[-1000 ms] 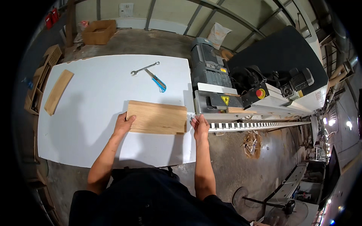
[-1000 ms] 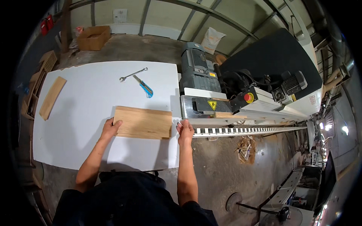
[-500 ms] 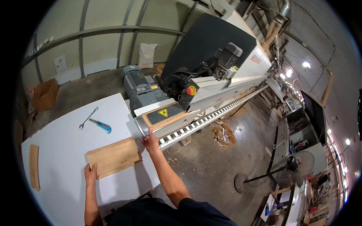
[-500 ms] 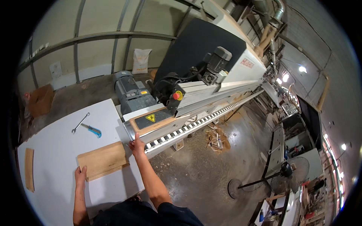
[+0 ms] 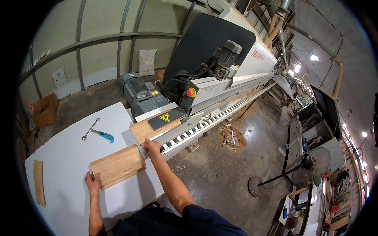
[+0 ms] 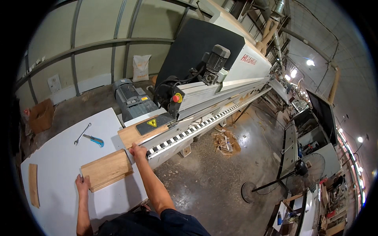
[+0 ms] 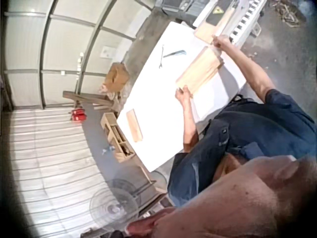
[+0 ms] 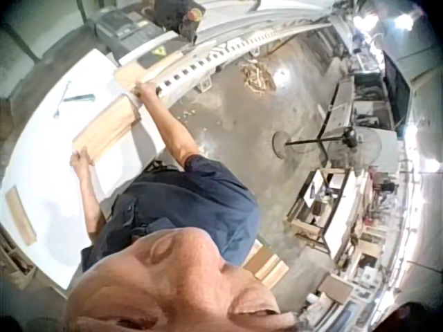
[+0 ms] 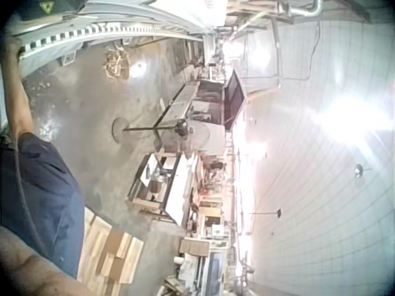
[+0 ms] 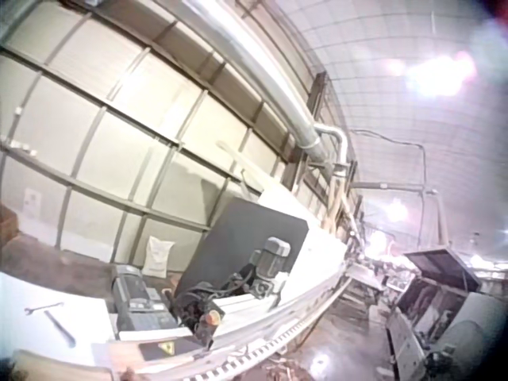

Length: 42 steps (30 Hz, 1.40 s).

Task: The person picks up wood blocks from a table and places them onto a large stack of wood on the floor, arranging them into specific positions.

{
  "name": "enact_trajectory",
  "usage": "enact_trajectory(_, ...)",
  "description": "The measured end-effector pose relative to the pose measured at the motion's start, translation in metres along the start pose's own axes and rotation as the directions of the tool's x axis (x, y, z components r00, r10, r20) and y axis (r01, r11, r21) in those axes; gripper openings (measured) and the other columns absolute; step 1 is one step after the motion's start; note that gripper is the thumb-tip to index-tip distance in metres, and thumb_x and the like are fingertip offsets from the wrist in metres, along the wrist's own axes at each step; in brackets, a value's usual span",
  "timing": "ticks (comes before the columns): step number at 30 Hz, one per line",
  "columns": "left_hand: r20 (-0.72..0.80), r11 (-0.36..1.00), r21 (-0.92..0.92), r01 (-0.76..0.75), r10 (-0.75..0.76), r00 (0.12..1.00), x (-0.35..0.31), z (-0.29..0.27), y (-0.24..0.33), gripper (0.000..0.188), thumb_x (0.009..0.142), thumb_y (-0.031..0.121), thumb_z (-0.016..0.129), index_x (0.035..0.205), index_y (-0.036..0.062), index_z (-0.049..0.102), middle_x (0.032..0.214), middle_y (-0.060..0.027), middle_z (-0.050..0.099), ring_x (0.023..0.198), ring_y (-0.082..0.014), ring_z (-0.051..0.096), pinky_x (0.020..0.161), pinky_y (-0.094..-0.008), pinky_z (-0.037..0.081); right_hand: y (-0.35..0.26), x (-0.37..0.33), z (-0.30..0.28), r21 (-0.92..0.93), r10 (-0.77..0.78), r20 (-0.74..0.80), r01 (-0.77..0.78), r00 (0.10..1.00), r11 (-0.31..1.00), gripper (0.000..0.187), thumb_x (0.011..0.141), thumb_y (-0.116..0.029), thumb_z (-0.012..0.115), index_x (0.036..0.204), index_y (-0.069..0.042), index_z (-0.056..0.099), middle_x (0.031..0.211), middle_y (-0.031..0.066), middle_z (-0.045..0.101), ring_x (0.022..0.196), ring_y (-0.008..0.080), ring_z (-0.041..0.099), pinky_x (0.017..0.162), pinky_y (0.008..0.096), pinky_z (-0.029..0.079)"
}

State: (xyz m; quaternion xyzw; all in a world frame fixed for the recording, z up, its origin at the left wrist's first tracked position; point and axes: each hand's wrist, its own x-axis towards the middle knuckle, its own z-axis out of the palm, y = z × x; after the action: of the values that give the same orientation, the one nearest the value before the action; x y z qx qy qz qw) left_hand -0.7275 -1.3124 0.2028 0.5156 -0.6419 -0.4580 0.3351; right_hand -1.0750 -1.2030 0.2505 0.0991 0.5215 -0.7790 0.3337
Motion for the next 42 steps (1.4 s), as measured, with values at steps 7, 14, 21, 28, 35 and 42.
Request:
enact_trajectory(7, 0.136, 0.962, -0.248, -0.118, 0.155, 0.978, -0.034, 0.029, 0.072, 0.044, 0.086, 0.007, 0.058, 0.127, -0.0034, 0.045, 0.102, -0.0042, 0.053, 0.090, -0.0140, 0.050, 0.082, -0.0252, 0.042, 0.040, -0.027, -0.016, -0.041, -0.025, 0.120, 0.030, 0.992, 0.999, 0.014, 0.081, -0.006, 0.066, 0.074, 0.000, 0.055, 0.062, 0.0088, 0.060, 0.044, 0.0135, 0.052, 0.037, 0.0258, 0.038)
enact_trajectory(14, 0.456, 0.820, -0.476, 0.319, -0.081, 0.886, -0.047, 0.048, 0.097, 0.023, 0.089, 0.012, 0.053, 0.111, 0.0043, 0.055, 0.098, -0.0028, 0.060, 0.084, -0.0122, 0.058, 0.072, -0.0267, 0.049, 0.080, -0.135, -0.004, -0.235, 0.395, 0.395, -0.325, 0.829, 0.916, 0.029, 0.081, -0.032, 0.069, 0.091, -0.007, 0.059, 0.069, 0.0042, 0.063, 0.059, 0.0123, 0.060, 0.047, 0.0225, 0.043)
enact_trajectory(21, 0.352, 0.830, -0.422, 0.364, -0.220, 0.910, -0.050, 0.002, 0.089, 0.021, 0.085, 0.007, 0.053, 0.106, 0.0041, 0.057, 0.099, -0.0053, 0.062, 0.089, -0.0161, 0.059, 0.070, -0.0351, 0.051, 0.074, -0.096, -0.027, -0.202, 0.300, 0.283, -0.249, 0.911, 0.947, 0.018, 0.089, -0.015, 0.056, 0.091, 0.003, 0.053, 0.071, 0.0158, 0.062, 0.056, 0.0222, 0.058, 0.054, 0.0326, 0.050)
enact_trajectory(28, 0.036, 0.974, 0.221, -0.058, 0.052, 0.998, -0.029, -0.011, 0.062, 0.044, 0.081, 0.021, 0.060, 0.117, -0.0038, 0.054, 0.106, -0.0166, 0.058, 0.092, -0.0244, 0.056, 0.079, -0.0349, 0.047, 0.031, -0.120, -0.032, -0.631, 0.434, 0.378, -0.116, 0.818, 0.767, 0.031, 0.093, -0.030, 0.051, 0.089, -0.002, 0.061, 0.074, 0.0113, 0.066, 0.064, 0.0177, 0.064, 0.056, 0.0289, 0.051)
enact_trajectory(35, 0.144, 0.940, 0.299, 0.163, -0.213, 0.966, -0.024, -0.021, 0.055, 0.048, 0.083, 0.035, 0.059, 0.109, -0.0057, 0.058, 0.114, -0.0235, 0.053, 0.098, -0.0289, 0.054, 0.081, -0.0376, 0.044, 0.034, -0.073, -0.075, -0.703, -0.490, 0.440, 0.628, 0.752, 0.333, 0.028, 0.089, -0.021, 0.056, 0.095, 0.006, 0.061, 0.074, 0.0101, 0.064, 0.067, 0.0157, 0.058, 0.061, 0.0287, 0.047)
enact_trajectory(42, 0.243, 0.949, -0.087, 0.305, -0.276, 0.930, -0.029, -0.011, 0.048, 0.038, 0.091, 0.027, 0.052, 0.110, -0.0056, 0.057, 0.098, -0.0098, 0.063, 0.088, -0.0144, 0.056, 0.079, -0.0300, 0.044, 0.046, -0.064, -0.053, -0.755, -0.163, 0.434, 0.457, 0.886, 0.470, 0.042, 0.093, -0.031, 0.046, 0.087, 0.009, 0.059, 0.071, 0.0142, 0.060, 0.066, 0.0185, 0.049, 0.065, 0.0348, 0.044)
